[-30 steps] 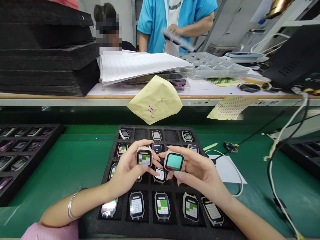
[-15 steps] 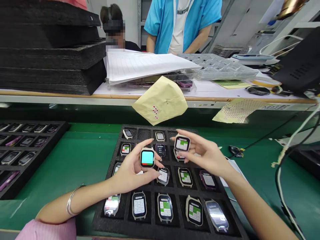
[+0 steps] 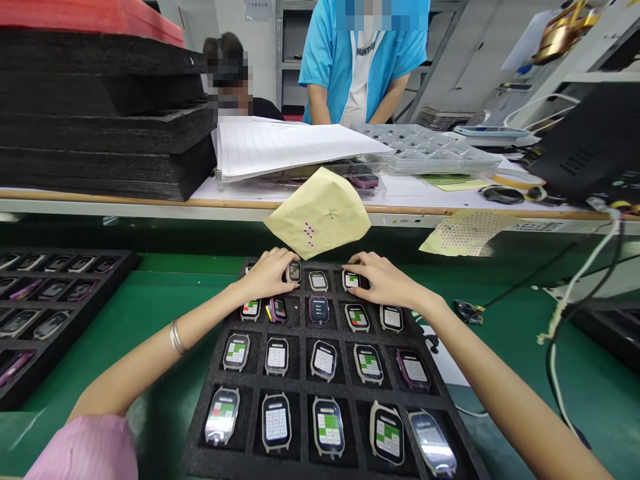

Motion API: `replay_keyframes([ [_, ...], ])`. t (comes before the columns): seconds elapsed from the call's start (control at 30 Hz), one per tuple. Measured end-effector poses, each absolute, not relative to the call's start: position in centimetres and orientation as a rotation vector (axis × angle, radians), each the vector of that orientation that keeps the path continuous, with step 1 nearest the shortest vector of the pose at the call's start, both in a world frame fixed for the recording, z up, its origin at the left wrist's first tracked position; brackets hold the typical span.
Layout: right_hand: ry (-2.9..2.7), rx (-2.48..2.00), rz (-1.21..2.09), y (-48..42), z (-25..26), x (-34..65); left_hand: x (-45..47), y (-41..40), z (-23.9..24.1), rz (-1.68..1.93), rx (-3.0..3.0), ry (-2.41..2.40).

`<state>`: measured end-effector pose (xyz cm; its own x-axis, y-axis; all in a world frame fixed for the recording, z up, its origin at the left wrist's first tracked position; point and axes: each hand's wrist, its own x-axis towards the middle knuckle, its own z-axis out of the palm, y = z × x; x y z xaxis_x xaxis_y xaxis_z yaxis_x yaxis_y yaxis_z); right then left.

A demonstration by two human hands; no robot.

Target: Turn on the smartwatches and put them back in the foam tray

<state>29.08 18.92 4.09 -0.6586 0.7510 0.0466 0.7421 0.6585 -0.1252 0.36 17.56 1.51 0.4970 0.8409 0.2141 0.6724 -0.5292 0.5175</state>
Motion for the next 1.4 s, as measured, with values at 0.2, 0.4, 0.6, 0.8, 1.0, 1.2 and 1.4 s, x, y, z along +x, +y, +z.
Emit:
replay_keyframes([
  [0.2, -2.837, -1.1, 0.117, 17.9, 5.2, 25.6, -0.9, 19.2, 1.9, 0.357, 2.565, 1.155],
  [0.4, -2.94, -1.006, 0.213, 19.8, 4.4, 23.0, -4.2, 17.7, 4.6, 0.109, 2.669, 1.212],
  [0.6, -2.916, -1.062, 0.341, 21.5, 4.2, 21.7, -6.2, 16.7, 4.9, -0.139, 2.62, 1.454],
  [0.8, -2.742, -1.039, 0.691, 22.0, 3.6, 23.0, -5.5, 17.6, 4.1, -0.074, 2.579, 1.474],
  [1.0, -2.406, -1.004, 0.946, 19.9, 3.9, 26.5, -6.7, 17.9, 3.4, 0.192, 2.493, 1.422],
  [1.2, -1.655, -0.866, 1.518, 14.3, 5.8, 27.3, -6.7, 15.3, 3.2, 0.711, 2.131, 1.375],
  [1.4, -1.373, -0.957, 1.539, 10.4, 6.4, 23.0, -2.8, 11.4, 4.3, 0.957, 1.043, 0.743],
])
